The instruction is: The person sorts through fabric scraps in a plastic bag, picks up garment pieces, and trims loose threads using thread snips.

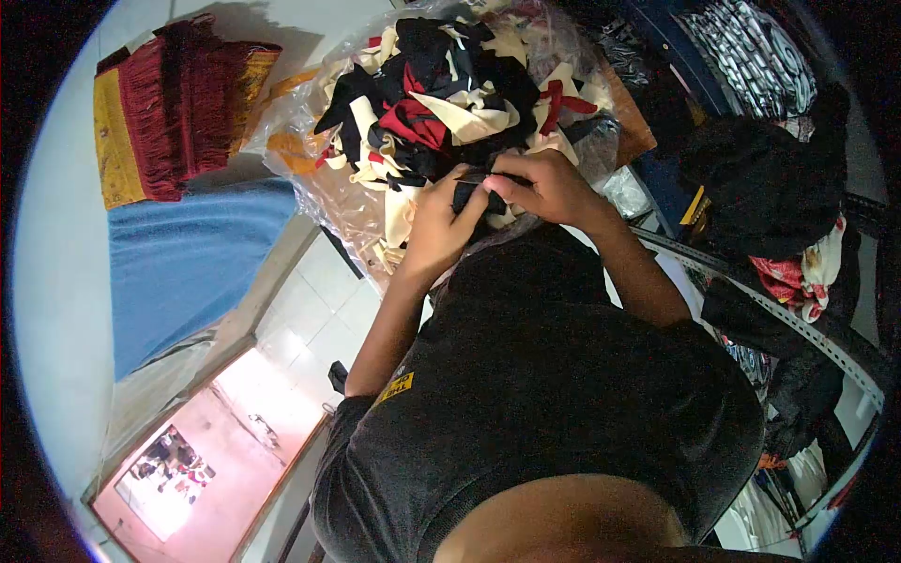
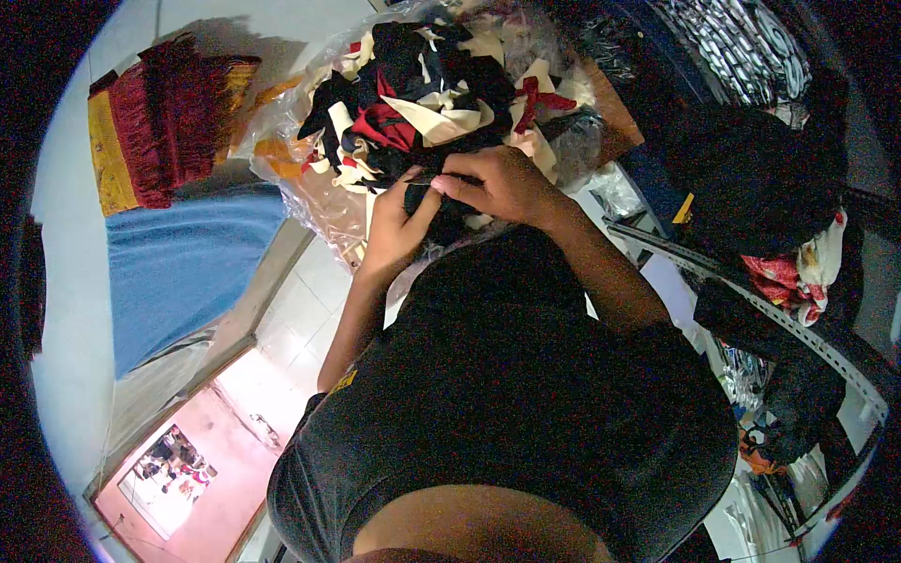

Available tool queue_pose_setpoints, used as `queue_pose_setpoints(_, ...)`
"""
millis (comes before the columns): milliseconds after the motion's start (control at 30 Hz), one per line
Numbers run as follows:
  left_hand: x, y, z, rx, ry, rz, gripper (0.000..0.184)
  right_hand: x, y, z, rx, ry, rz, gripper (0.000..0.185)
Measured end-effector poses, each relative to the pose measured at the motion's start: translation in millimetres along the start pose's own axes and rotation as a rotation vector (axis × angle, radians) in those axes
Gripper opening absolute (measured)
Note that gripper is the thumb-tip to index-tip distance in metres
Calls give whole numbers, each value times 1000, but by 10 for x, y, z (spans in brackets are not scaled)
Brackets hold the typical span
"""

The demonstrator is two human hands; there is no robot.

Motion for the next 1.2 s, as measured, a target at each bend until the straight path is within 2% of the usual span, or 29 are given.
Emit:
queue_pose_setpoints(167, -57, -17, -108, -47, 43, 46, 20, 19, 62, 84, 49, 30, 63, 28)
queue_pose_setpoints(233, -53, -7, -118, 13, -13, -45, 22, 1, 80, 80, -17, -37, 12, 28)
queue_pose_setpoints(367, 61, 57, -111, -41, -59, 44, 22, -55, 53, -7, -122, 79, 43, 28)
queue_pose_setpoints(433, 168, 80, -117, -84, -200, 1, 22, -137, 20, -84, -223, 125, 139, 27)
queue_pose_setpoints(500, 158, 92, -108, -88, -267, -6, 20, -134, 13, -134, -274, 108, 131, 24)
queue_pose_setpoints(567, 68, 106, -60, -49, -551, -49, 21, -335, 11, -57, -181, 394, 295, 33)
queue_pose_setpoints(600, 60, 108, -44, -52, -552, -49, 21, -360, 23, -20, -178, 394, 294, 33)
queue_pose_setpoints(667, 65, 93, -42, -97, -620, -56, 20, -396, 84, 114, -203, 589, 199, 35)
queue_pose_setpoints(767, 138, 24, -78, -198, -704, -107, 19, -311, 155, 214, -265, 534, 147, 37)
queue_pose_setpoints(833, 182, 8, -97, -221, -788, -140, 20, -294, 177, 249, -188, 607, 199, 35)
queue_pose_setpoints(900, 330, -43, -162, -369, -921, -116, 24, -287, 213, 347, -156, 699, 239, 32)
queue_pose_setpoints(1033, 327, -169, -329, -390, -767, -92, 25, -206, 264, 438, -121, 496, 199, 24)
queue_pose_setpoints(1100, 243, -245, -423, -383, -716, -100, 27, -182, 279, 415, -198, 465, 260, 24)
queue_pose_setpoints(1200, 183, -302, -429, -226, -563, -69, 28, -136, 345, 470, -257, 489, 207, 21)
Point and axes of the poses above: each hand's wrist, its own y-axis towards the middle knuckle, its own z-axis out of the palm, x = y × z, the point moved 6 cm from there along y, towards the middle knuckle, and after that the axes turned 14 degrees about x, right-handed, at the moved point
